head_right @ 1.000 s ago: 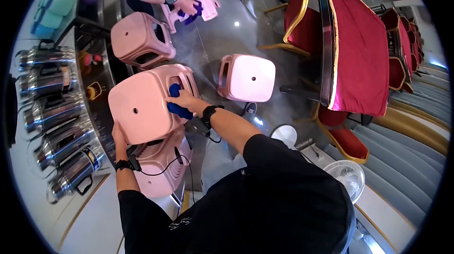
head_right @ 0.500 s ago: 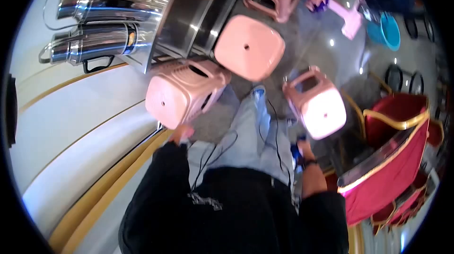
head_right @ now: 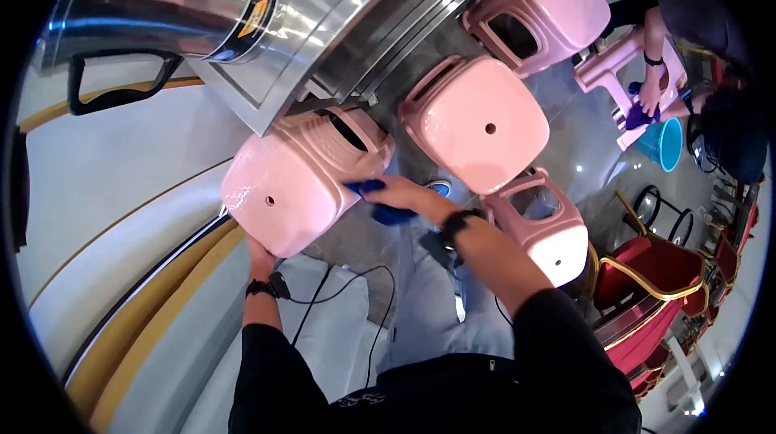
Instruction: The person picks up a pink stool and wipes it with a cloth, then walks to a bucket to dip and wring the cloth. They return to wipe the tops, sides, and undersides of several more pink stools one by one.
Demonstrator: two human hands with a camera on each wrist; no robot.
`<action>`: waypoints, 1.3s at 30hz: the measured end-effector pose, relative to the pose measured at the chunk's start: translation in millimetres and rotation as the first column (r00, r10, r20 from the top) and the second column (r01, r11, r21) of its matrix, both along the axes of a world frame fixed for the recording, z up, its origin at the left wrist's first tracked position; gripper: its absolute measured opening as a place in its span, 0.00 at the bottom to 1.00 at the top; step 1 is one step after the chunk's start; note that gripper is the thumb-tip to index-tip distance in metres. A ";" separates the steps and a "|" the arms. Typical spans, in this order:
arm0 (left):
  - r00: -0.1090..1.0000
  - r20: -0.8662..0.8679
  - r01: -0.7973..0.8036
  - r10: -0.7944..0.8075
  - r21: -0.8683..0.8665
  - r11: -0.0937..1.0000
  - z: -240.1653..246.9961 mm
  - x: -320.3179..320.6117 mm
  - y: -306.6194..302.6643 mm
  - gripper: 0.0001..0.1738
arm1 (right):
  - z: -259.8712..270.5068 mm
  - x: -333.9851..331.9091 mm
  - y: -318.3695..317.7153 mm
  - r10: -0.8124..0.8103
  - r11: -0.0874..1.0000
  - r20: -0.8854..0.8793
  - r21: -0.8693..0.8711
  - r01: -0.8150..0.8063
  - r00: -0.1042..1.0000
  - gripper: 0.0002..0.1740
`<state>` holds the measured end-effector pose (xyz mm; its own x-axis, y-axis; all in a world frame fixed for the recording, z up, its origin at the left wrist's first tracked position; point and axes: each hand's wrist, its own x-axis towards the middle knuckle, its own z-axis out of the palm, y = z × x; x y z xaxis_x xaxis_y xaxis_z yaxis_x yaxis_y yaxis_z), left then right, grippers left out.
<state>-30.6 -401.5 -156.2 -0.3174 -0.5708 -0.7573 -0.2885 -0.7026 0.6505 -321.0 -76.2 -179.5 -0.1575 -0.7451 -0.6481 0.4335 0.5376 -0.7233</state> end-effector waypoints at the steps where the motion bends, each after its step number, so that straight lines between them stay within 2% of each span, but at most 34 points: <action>1: 0.998 -0.052 -0.031 0.033 0.042 0.999 -6.6 7.4 -6.4 0.31 | -43.0 12.8 -33.4 -0.154 0.986 -0.166 -0.095 0.139 0.974 0.34; 2: 0.993 -0.098 -0.051 0.060 0.085 0.995 -12.3 18.2 -15.8 0.32 | -33.3 7.2 -67.0 -0.265 0.963 -0.135 0.005 0.268 0.955 0.37; 3: 0.988 -0.076 -0.124 0.132 0.106 0.987 -19.7 29.0 -23.4 0.32 | -27.9 4.1 -91.3 -0.355 0.933 -0.032 0.044 0.356 0.934 0.35; 4: 0.982 -0.048 -0.176 0.184 0.132 0.975 -25.2 38.2 -32.1 0.33 | -27.9 -4.0 -113.0 -0.287 0.955 0.184 0.129 0.266 0.940 0.37; 5: 0.976 -0.025 -0.211 0.218 0.174 0.962 -32.8 39.1 -35.3 0.34 | -25.9 2.7 -122.0 -0.270 0.953 0.158 0.185 0.240 0.950 0.38; 6: 0.981 -0.088 -0.154 0.172 0.181 0.971 -32.9 25.6 -33.2 0.35 | -28.5 -7.2 -133.5 -0.246 0.949 0.109 0.229 0.217 0.963 0.39; 8: 0.973 -0.212 -0.042 0.085 0.200 0.979 2.6 8.5 -14.2 0.37 | -63.0 13.6 -141.4 -0.345 0.900 -0.033 0.271 0.341 0.938 0.35; 10: 0.977 -0.189 -0.049 0.100 0.260 0.964 36.7 -8.8 -4.7 0.39 | -32.7 14.1 -140.7 -0.389 0.896 -0.074 0.202 0.396 0.918 0.27; 12: 0.983 -0.122 -0.102 0.136 0.255 0.962 56.8 9.5 -12.2 0.40 | 36.0 -10.9 -136.0 -0.234 0.968 0.128 0.119 0.219 0.964 0.26; 14: 0.994 -0.070 -0.077 0.085 0.109 0.991 98.9 42.0 -17.1 0.41 | 93.9 -10.0 -135.0 -0.158 0.987 0.121 0.029 0.155 0.980 0.28; 15: 0.996 -0.048 -0.074 0.076 0.047 0.996 127.8 51.6 -16.3 0.42 | 120.4 -8.5 -126.3 -0.129 0.987 0.136 -0.076 0.140 0.982 0.28; 16: 0.997 -0.037 -0.063 0.063 0.006 0.998 155.1 55.8 -11.7 0.42 | 151.2 -9.1 -116.9 -0.073 0.989 0.192 -0.112 0.095 0.979 0.31; 18: 0.999 -0.017 -0.039 0.037 -0.065 0.997 217.4 63.9 3.2 0.42 | 218.6 -10.4 -88.3 -0.040 0.982 0.173 -0.176 0.071 0.984 0.33; 20: 1.000 -0.009 -0.016 0.015 -0.134 0.991 283.3 63.5 22.1 0.42 | 263.0 -13.0 -58.1 0.033 0.961 0.351 -0.269 0.067 0.936 0.32; 21: 1.000 -0.009 0.007 -0.009 -0.168 0.986 316.1 57.7 34.3 0.42 | 291.4 -15.0 -37.4 0.018 0.968 0.367 -0.240 0.076 0.930 0.28; 24: 0.994 -0.067 0.066 -0.088 -0.275 0.959 407.3 34.6 83.3 0.42 | 352.7 -16.1 27.4 0.077 0.957 0.286 -0.292 0.010 0.955 0.24; 25: 0.989 -0.091 0.085 -0.119 -0.308 0.948 436.6 28.1 101.5 0.42 | 360.6 -6.7 49.1 0.013 0.933 0.217 -0.354 0.067 0.976 0.23; 26: 0.980 -0.112 0.115 -0.163 -0.346 0.931 463.1 19.7 119.9 0.42 | 393.5 1.5 80.0 -0.076 0.951 0.178 -0.283 0.125 0.981 0.24; 28: 0.959 -0.143 0.166 -0.244 -0.415 0.895 507.0 5.8 162.6 0.42 | 408.8 25.5 130.6 -0.191 0.871 0.309 -0.385 0.306 0.932 0.27; 29: 0.946 -0.166 0.180 -0.278 -0.444 0.878 525.2 0.3 185.9 0.42 | 419.3 35.3 159.4 -0.215 0.880 0.285 -0.358 0.312 0.934 0.31; 30: 0.929 -0.188 0.203 -0.320 -0.466 0.861 539.1 -4.6 207.8 0.43 | 426.8 43.9 187.7 -0.239 0.889 0.261 -0.329 0.319 0.935 0.35; 32: 0.893 -0.217 0.249 -0.393 -0.489 0.836 562.4 -12.3 256.8 0.43 | 434.6 72.6 245.6 -0.402 0.805 0.277 -0.346 0.481 0.873 0.34; 34: 0.857 -0.197 0.310 -0.476 -0.541 0.782 577.6 -13.9 301.4 0.43 | 465.4 101.8 312.2 -0.521 0.706 0.302 -0.374 0.602 0.799 0.32; 36: 0.794 -0.070 0.401 -0.604 -0.687 0.606 577.3 -27.0 345.2 0.42 | 447.4 133.9 364.8 -0.616 0.585 0.282 -0.461 0.667 0.735 0.31; 38: 0.647 0.031 0.513 -0.762 -0.757 0.404 574.5 -31.4 380.9 0.41 | 449.4 164.3 426.1 -0.707 0.557 0.166 -0.468 0.686 0.687 0.30; 39: 0.513 -0.398 0.713 -0.760 -0.295 0.636 545.7 -44.3 326.7 0.39 | 451.4 182.0 456.0 -0.769 0.523 0.097 -0.473 0.709 0.632 0.29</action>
